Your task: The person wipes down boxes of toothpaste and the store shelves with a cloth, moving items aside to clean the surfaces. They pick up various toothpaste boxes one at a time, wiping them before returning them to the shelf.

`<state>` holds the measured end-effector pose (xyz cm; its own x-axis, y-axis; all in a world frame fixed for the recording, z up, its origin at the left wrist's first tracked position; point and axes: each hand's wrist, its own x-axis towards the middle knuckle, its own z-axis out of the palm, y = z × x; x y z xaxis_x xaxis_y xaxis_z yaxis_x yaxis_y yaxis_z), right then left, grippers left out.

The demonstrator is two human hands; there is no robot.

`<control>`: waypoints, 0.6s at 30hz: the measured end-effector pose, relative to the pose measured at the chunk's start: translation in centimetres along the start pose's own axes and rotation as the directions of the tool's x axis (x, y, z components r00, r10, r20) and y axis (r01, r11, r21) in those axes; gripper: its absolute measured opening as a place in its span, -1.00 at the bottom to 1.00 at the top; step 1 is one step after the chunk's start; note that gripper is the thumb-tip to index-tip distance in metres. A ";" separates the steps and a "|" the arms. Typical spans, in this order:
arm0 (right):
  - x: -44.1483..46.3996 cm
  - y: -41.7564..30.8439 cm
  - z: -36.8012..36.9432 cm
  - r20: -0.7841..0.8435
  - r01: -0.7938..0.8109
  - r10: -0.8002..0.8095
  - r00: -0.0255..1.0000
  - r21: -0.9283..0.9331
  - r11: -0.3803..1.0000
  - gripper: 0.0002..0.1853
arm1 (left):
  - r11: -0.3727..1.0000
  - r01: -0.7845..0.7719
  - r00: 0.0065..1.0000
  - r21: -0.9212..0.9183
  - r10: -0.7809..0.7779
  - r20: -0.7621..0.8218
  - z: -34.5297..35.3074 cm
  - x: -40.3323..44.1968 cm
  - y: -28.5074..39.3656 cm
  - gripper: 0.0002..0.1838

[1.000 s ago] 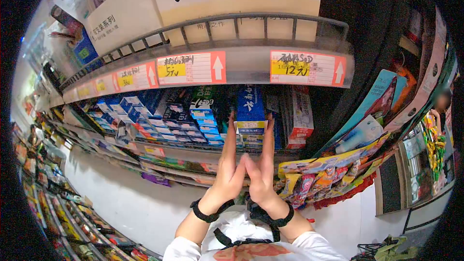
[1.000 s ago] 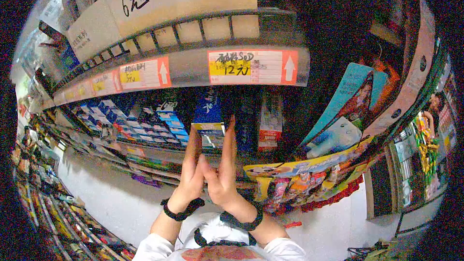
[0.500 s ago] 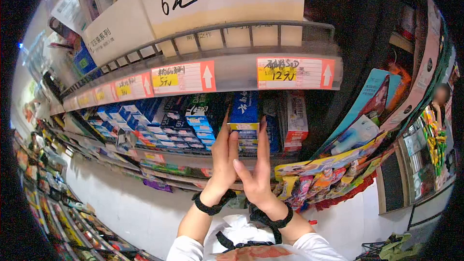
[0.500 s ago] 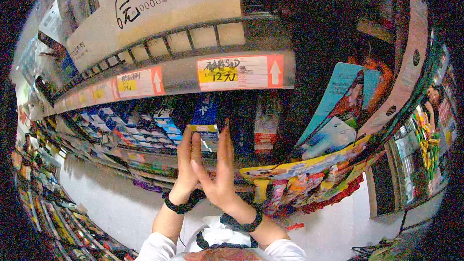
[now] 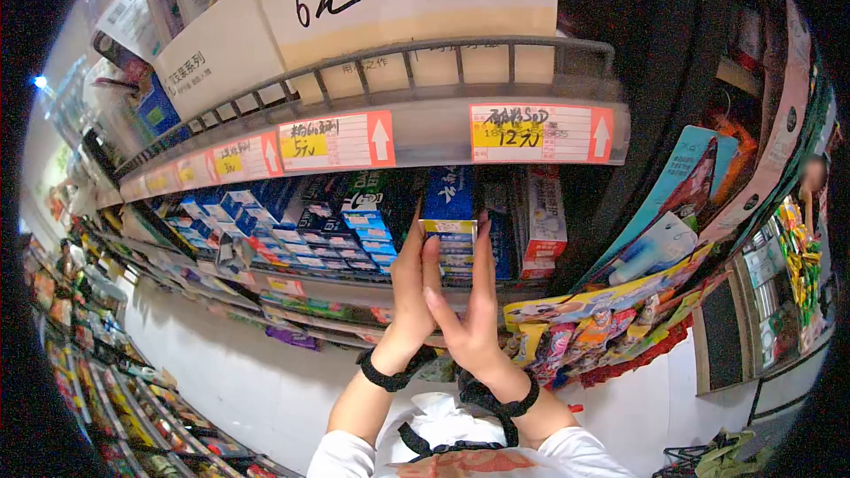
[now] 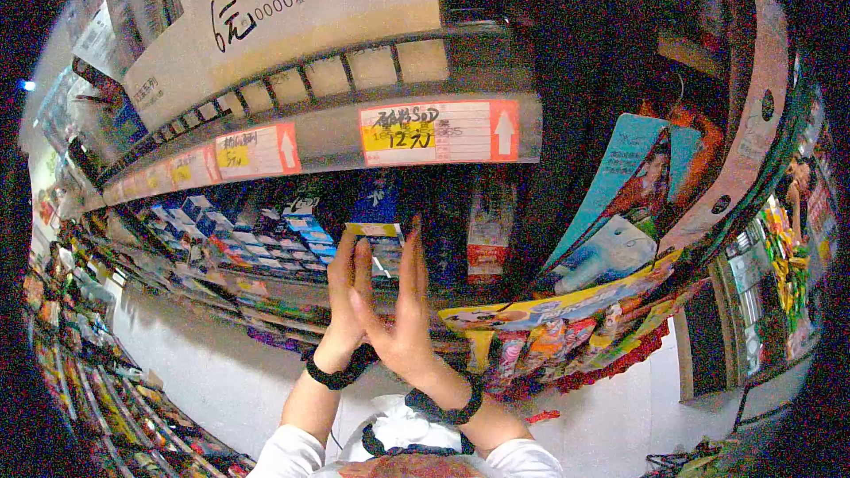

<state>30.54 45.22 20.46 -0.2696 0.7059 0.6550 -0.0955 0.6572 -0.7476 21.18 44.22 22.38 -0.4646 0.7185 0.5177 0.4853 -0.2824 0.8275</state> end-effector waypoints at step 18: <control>0.2 0.6 0.4 -0.017 -0.050 0.053 0.998 0.138 0.989 -0.15 | 1.000 -0.011 1.000 -0.020 0.011 -0.007 0.4 0.2 -2.1 -0.54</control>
<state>30.06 45.71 20.08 -0.2576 0.7440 0.6165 -0.2133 0.5785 -0.7873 20.39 45.20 20.62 -0.4644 0.7109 0.5281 0.4754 -0.3030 0.8260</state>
